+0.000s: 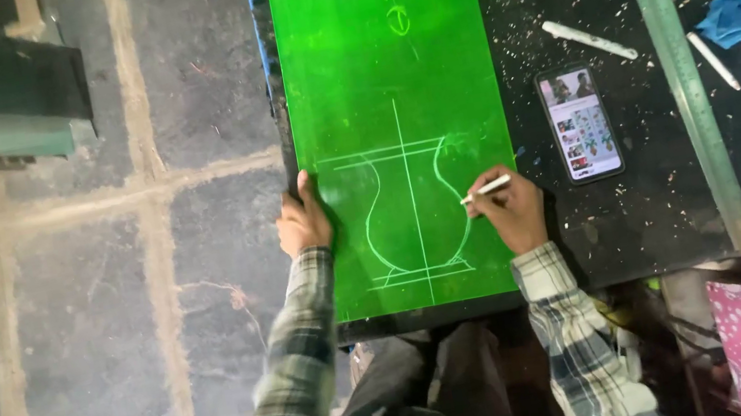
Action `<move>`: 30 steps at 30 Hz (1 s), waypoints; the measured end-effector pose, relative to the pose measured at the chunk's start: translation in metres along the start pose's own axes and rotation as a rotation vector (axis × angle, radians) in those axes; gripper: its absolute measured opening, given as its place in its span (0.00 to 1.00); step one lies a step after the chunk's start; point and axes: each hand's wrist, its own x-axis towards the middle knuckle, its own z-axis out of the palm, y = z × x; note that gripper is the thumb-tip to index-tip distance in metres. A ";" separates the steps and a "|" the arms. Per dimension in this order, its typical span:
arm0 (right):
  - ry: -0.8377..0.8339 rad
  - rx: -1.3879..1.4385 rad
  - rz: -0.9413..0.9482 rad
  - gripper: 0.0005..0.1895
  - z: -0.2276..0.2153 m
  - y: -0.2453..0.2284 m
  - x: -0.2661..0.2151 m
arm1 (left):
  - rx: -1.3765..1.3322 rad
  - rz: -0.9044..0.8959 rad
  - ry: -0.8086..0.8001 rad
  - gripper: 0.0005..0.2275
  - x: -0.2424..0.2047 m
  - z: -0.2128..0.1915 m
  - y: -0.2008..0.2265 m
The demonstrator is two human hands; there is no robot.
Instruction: Sketching a vase design on a piece of green glass using a white marker and a phone for reference.
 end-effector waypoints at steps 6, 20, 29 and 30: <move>0.033 -0.007 -0.080 0.04 0.014 -0.002 0.014 | 0.018 0.003 0.124 0.33 0.012 0.013 -0.013; 0.047 -0.010 -0.135 0.06 0.013 -0.002 0.007 | 0.011 -0.020 0.030 0.34 -0.001 -0.003 0.008; 0.055 -0.025 -0.155 0.05 0.018 -0.003 0.003 | 0.016 -0.009 0.019 0.35 0.000 -0.004 0.009; 0.058 -0.030 -0.160 0.05 0.018 -0.003 0.002 | 0.013 -0.013 0.020 0.35 -0.001 -0.003 0.009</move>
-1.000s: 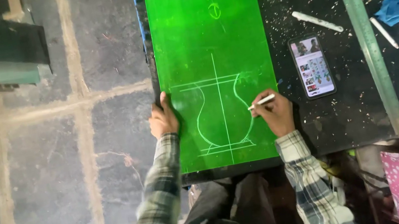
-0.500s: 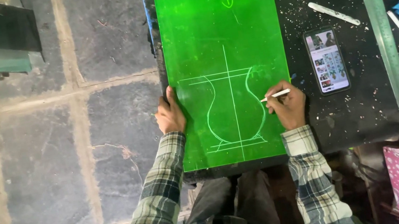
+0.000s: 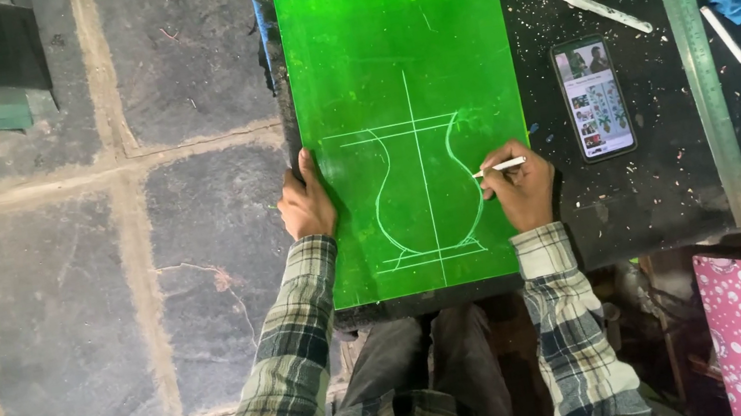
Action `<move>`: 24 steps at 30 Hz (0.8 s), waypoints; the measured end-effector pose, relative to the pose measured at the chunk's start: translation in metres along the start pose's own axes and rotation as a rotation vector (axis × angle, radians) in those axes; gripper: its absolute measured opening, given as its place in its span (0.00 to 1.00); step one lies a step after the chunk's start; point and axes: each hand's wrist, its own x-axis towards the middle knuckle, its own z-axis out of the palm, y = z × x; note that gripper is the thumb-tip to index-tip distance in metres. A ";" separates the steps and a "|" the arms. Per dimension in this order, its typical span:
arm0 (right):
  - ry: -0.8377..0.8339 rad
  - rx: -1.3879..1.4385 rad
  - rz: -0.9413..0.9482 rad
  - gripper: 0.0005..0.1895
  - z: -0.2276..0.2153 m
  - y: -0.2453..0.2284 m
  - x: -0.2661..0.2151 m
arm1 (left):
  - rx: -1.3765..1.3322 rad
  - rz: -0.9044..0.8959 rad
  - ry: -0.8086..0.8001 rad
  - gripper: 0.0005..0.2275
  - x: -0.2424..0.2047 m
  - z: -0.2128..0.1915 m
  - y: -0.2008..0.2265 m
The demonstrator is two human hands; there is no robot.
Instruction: Sketching a vase design on a piece of green glass using a white marker and a phone for reference.
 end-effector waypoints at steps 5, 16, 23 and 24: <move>0.016 -0.011 -0.012 0.05 0.001 0.005 -0.003 | -0.017 0.003 0.003 0.35 -0.001 -0.002 0.002; 0.037 0.017 -0.019 0.06 -0.003 0.011 -0.001 | -0.003 0.021 0.033 0.36 0.002 0.004 -0.004; 0.034 0.065 -0.023 0.05 0.002 -0.001 0.005 | 0.003 0.009 0.008 0.37 0.001 0.001 -0.001; 0.015 0.062 -0.005 0.05 0.001 -0.001 0.008 | 0.007 0.014 0.012 0.37 0.003 0.003 -0.002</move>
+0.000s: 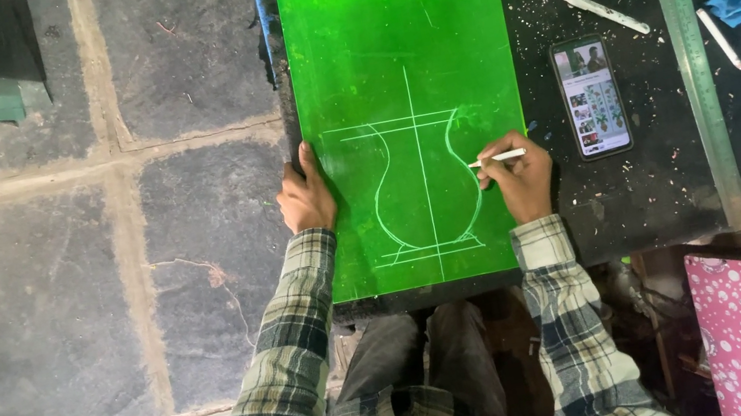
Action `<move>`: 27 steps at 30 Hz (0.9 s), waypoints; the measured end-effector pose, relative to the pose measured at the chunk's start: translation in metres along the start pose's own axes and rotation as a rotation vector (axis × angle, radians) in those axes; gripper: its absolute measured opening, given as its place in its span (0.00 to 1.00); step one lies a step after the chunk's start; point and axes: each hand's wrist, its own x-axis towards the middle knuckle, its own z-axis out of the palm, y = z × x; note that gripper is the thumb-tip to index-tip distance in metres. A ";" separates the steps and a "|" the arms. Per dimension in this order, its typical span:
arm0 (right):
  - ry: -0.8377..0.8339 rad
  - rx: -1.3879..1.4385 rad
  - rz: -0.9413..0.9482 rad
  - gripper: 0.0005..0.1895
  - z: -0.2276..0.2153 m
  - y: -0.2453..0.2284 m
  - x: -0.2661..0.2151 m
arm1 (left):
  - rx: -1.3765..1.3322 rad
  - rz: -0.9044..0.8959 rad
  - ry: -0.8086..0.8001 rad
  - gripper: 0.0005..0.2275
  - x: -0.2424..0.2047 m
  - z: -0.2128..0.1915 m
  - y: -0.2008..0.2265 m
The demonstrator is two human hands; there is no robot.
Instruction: Sketching a vase design on a piece of green glass using a white marker and a phone for reference.
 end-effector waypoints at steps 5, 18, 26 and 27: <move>-0.056 -0.106 -0.023 0.05 0.001 0.005 0.011 | 0.003 0.002 0.032 0.38 -0.003 -0.002 0.002; -0.065 -0.102 -0.028 0.05 0.002 0.002 0.007 | 0.004 -0.027 0.038 0.36 -0.005 -0.004 0.007; -0.026 -0.071 -0.005 0.05 0.001 0.001 -0.004 | 0.021 -0.036 0.021 0.37 -0.003 -0.003 0.006; -0.010 -0.076 0.004 0.05 0.001 0.001 -0.005 | 0.024 -0.041 0.008 0.38 0.000 -0.001 0.003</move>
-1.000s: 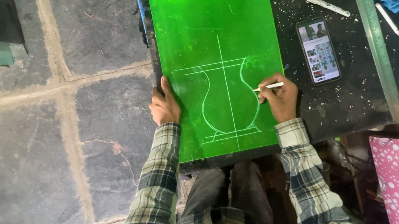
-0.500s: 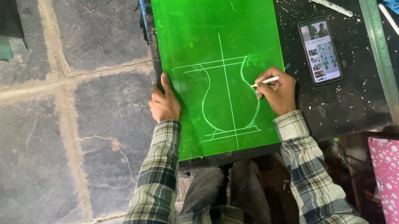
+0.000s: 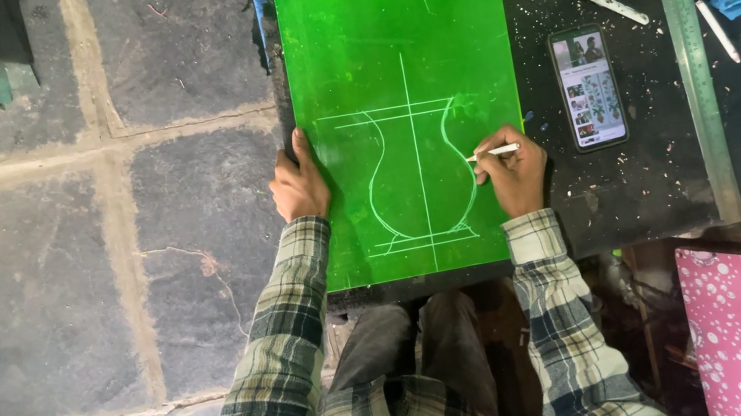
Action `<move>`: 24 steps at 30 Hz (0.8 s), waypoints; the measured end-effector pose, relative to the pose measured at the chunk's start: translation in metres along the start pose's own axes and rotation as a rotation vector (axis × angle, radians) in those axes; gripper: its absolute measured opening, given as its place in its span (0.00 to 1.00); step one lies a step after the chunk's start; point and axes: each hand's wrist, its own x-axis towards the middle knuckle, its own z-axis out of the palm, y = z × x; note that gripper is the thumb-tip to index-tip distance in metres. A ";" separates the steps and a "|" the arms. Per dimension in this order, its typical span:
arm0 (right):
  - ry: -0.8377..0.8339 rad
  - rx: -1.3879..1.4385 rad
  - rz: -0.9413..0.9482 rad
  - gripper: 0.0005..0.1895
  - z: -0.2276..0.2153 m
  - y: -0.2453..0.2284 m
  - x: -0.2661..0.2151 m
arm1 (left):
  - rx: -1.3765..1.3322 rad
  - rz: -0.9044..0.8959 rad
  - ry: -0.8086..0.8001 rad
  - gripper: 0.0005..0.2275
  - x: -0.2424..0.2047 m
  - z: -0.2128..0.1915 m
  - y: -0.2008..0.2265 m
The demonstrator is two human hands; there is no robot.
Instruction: Sketching a vase design on a piece of green glass using a white marker and a phone for reference.
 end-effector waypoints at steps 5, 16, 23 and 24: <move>0.023 -0.038 -0.018 0.06 0.001 -0.001 -0.007 | 0.001 -0.006 -0.023 0.39 0.002 0.003 -0.004; 0.105 -0.013 -0.038 0.05 0.003 -0.001 -0.024 | -0.023 0.015 -0.002 0.39 -0.003 -0.003 0.002; 0.165 -0.037 -0.041 0.04 0.007 -0.001 -0.036 | -0.019 0.068 0.039 0.38 0.002 0.003 -0.005; 0.177 -0.042 -0.044 0.04 0.007 -0.001 -0.037 | -0.016 0.064 0.029 0.38 0.002 0.003 -0.005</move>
